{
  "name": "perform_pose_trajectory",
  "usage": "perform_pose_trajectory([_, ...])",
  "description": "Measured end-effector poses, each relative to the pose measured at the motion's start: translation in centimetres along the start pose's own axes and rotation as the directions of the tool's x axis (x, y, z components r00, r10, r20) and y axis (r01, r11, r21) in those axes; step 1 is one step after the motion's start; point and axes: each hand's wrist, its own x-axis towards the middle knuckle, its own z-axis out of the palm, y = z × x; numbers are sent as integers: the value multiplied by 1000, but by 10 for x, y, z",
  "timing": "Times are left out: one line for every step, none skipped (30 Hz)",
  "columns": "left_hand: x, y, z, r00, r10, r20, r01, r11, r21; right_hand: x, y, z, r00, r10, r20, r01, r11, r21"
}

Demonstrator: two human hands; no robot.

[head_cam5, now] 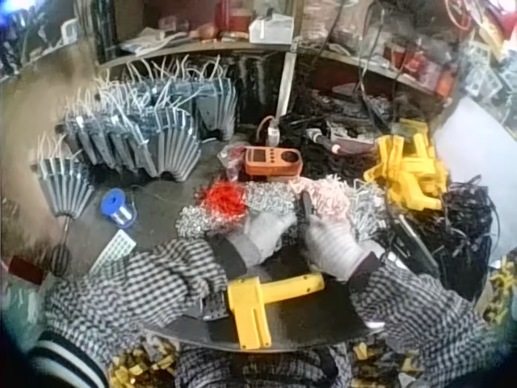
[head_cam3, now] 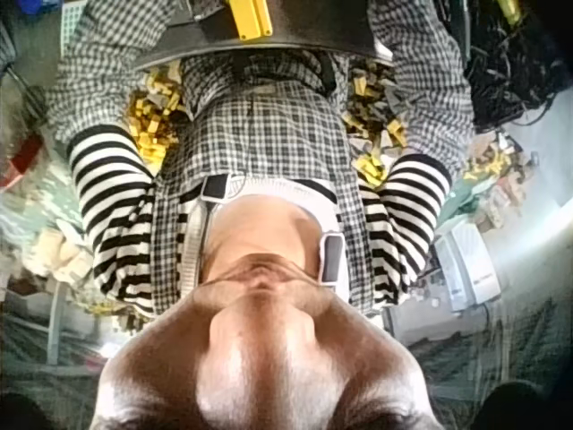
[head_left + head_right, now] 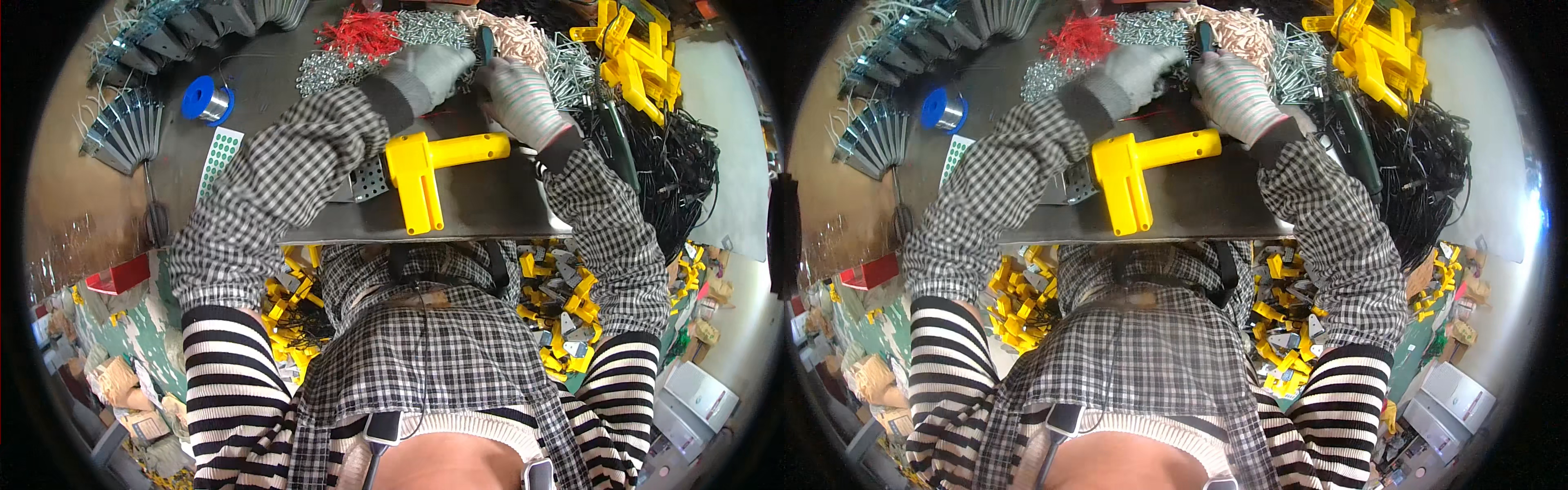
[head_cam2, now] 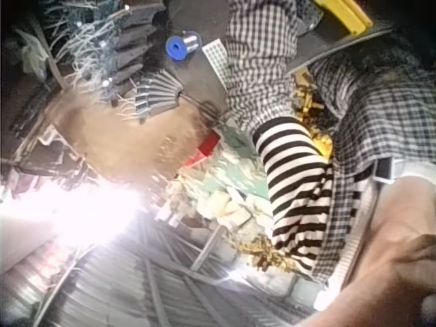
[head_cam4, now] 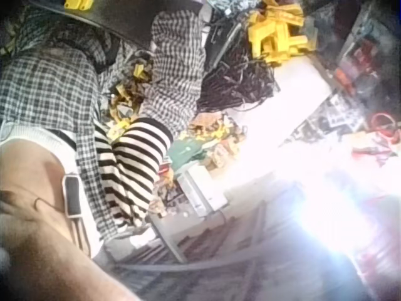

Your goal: The person assembles small electrical components by soldering electrical wires into a yellow plastic housing using a soldering iron, and also uses a handheld crimping or heating tool.

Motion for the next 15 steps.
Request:
perform_pose_trajectory([8,2,6,996,78,50,-89,949,303,-6,1,-2,1000,7,1,-7,1000,-3])
perform_pose_trajectory([12,3,13,995,82,50,-94,949,302,-11,4,-3,998,35,-44,-32,997,70])
perform_pose_trajectory([14,4,19,992,83,95,-112,924,366,-13,7,-3,994,64,-86,-51,988,144])
perform_pose_trajectory([16,6,24,986,88,144,-142,894,426,-17,13,-4,993,13,-115,1,992,125])
perform_pose_trajectory([16,1,25,984,95,150,-150,893,425,-17,15,-2,993,22,-114,-8,992,127])
perform_pose_trajectory([14,-11,22,988,111,110,-145,913,382,-16,16,0,993,-46,-108,60,990,129])
perform_pose_trajectory([14,-20,19,989,134,70,-149,930,336,-15,18,0,989,-108,-102,120,984,128])
perform_pose_trajectory([5,-26,10,992,127,15,-125,945,303,-11,17,1,989,-100,-106,113,985,131])
perform_pose_trajectory([3,-33,5,992,128,18,-129,979,157,-6,14,1,984,-158,-83,163,985,58])
perform_pose_trajectory([-1,-39,-1,993,117,13,-117,983,142,3,9,4,972,-226,-57,226,974,-12])
perform_pose_trajectory([-4,-43,-5,994,107,10,-108,986,126,11,2,4,957,-288,-24,285,955,-79])
perform_pose_trajectory([-7,-48,-6,995,104,15,-105,986,129,21,-1,2,954,-296,50,300,950,-82])
perform_pose_trajectory([-6,-49,-7,983,147,-113,-155,985,-70,26,-1,5,955,-293,49,296,952,-80])
perform_pose_trajectory([-6,-49,-7,956,161,-245,-224,940,-258,31,0,8,952,-303,37,305,949,-80])
perform_pose_trajectory([-5,-48,-6,956,166,-242,-229,938,-259,31,1,10,950,-311,25,312,947,-80])
